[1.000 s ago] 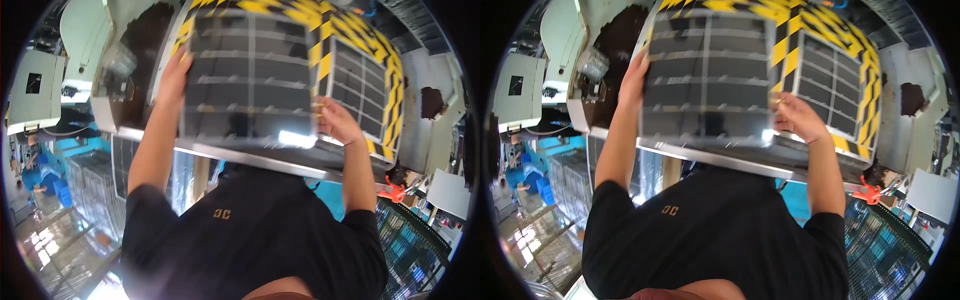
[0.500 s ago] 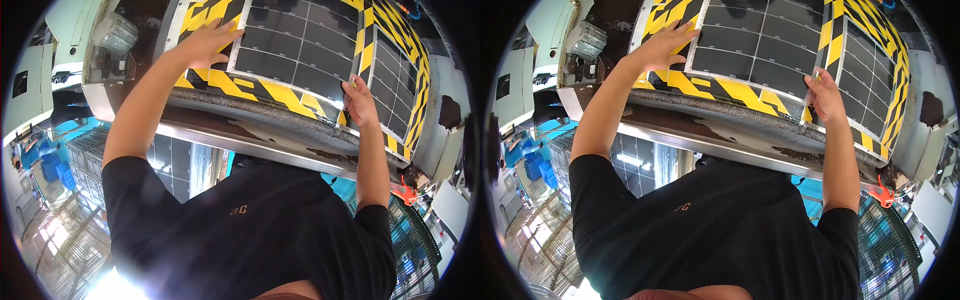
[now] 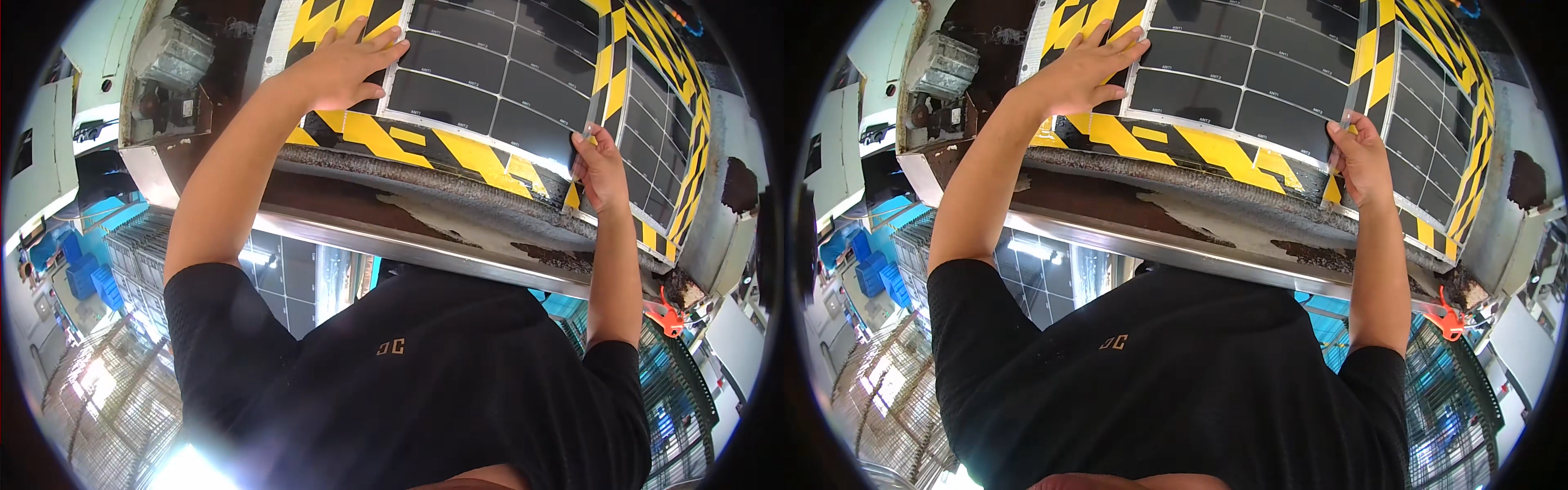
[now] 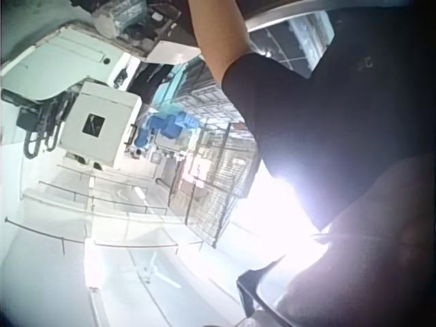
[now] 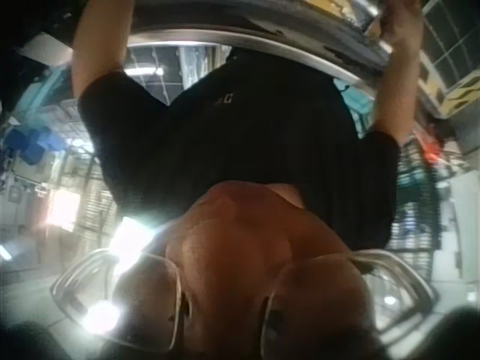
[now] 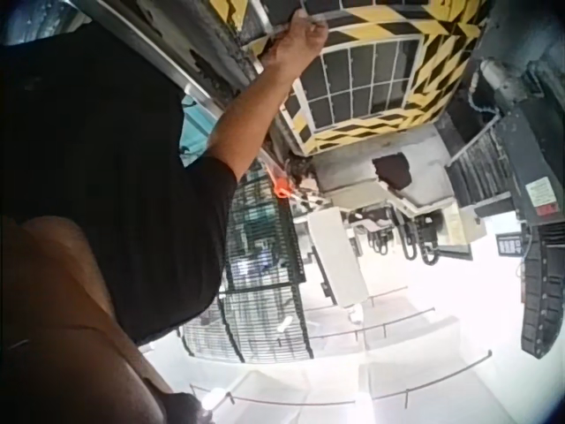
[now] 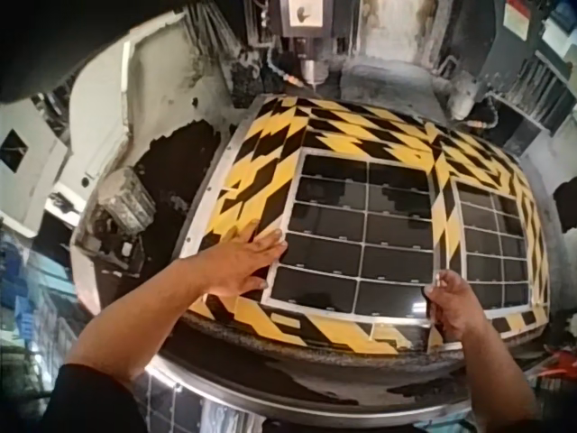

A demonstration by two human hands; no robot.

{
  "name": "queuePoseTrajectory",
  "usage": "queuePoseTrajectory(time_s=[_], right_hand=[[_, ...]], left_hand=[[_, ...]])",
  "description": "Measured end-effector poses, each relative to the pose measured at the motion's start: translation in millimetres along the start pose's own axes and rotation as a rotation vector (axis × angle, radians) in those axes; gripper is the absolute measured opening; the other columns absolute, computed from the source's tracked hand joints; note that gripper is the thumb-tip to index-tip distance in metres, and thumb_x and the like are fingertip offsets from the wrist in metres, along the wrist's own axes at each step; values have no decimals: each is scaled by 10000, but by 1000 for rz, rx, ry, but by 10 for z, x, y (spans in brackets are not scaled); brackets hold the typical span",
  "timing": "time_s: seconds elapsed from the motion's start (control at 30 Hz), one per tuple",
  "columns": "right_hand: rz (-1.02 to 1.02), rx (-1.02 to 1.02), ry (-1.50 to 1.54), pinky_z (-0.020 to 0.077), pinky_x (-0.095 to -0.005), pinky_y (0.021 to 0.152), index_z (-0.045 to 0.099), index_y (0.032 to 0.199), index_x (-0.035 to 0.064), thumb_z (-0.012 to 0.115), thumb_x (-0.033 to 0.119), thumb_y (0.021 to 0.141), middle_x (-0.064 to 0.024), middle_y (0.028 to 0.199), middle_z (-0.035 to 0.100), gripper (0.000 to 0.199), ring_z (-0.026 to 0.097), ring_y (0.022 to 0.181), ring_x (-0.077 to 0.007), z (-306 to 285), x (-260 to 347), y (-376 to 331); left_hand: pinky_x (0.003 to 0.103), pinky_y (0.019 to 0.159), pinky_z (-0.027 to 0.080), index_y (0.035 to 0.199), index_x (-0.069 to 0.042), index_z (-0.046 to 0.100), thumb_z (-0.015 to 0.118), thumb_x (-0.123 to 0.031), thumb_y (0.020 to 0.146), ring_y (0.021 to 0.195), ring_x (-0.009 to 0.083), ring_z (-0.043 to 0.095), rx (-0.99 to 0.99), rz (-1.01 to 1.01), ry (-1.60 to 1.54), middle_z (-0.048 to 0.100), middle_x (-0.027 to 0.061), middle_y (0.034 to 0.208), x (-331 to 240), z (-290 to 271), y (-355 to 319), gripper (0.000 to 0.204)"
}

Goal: Operating a CNC machine to process components, including loading materials, using an air gun for cleaning, and inspecting finished parts.

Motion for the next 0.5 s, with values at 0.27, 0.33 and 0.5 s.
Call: queuePoseTrajectory(time_s=[0.27,0.33,0.5], right_hand=[[-2,-22,-22,348,-218,489,547,1107,99,722,132,920,45,708,592,258,504,554,-47,48,26,-21],[-10,-23,-27,350,-217,491,547,1108,98,723,133,919,43,718,598,261,507,560,-46,58,45,-30],[-21,-35,-23,353,-213,494,546,1112,93,727,135,916,39,739,613,269,510,567,-41,76,60,-32]], left_hand=[[588,1213,160,1568,-255,262,611,-322,960,1513,380,127,14,-14,-5,183,-37,1651,-13,-12,-15,705],[587,1214,159,1567,-255,263,611,-318,960,1513,380,128,10,-14,-2,181,-37,1652,-9,-7,-9,702],[596,1209,172,1559,-250,289,646,-287,937,1520,362,103,-5,-21,-29,186,-35,1650,-2,-7,-7,719]])
Point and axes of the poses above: each hand's wrist, its own y-axis towards the middle knuckle, its own z-axis out of the palm, x = y × z, the point moved 7 cm from there along y, towards the middle knuckle
